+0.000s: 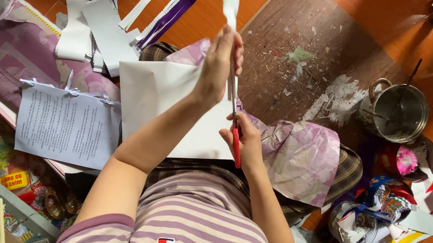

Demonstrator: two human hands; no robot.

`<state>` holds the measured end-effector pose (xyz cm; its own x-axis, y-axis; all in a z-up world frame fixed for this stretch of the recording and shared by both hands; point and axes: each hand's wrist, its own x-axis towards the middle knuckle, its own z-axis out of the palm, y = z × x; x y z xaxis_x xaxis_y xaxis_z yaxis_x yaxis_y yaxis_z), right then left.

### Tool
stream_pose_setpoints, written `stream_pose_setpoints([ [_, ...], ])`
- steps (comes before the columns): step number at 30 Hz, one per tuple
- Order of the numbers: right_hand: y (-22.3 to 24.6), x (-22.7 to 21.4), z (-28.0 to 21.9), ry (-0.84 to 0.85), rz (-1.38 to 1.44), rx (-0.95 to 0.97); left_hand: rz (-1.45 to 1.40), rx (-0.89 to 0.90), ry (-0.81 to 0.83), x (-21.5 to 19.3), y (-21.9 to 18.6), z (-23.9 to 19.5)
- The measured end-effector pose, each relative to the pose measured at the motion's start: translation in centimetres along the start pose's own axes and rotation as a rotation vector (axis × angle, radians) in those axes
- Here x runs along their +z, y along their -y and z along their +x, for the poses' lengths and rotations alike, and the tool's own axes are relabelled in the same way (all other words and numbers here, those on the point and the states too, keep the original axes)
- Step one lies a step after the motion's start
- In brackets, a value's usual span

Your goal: Cutting strips of white paper with scissors and folding them for a craft project

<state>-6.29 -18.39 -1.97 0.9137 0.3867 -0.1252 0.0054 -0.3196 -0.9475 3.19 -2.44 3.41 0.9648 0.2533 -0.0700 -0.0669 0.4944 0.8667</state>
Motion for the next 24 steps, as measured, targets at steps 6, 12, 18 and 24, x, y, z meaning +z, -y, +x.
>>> stream_pose_setpoints([
  [6, -1.7, 0.9, -0.2, -0.137, -0.051, -0.155, -0.108, -0.079, -0.07, 0.5, 0.3, -0.8],
  [12, -3.2, 0.8, -0.4, -0.102, -0.039, -0.165, -0.044, -0.007, -0.08, -0.7, 0.3, 0.6],
  [18, -2.6, 1.2, -0.1, -0.162, -0.059, -0.193, -0.152, -0.076, -0.021, -0.6, 1.2, -0.1],
  [24, -3.5, 0.9, -0.5, -0.13, -0.058, -0.179, -0.14, -0.018, -0.017, -0.7, 0.6, 1.1],
])
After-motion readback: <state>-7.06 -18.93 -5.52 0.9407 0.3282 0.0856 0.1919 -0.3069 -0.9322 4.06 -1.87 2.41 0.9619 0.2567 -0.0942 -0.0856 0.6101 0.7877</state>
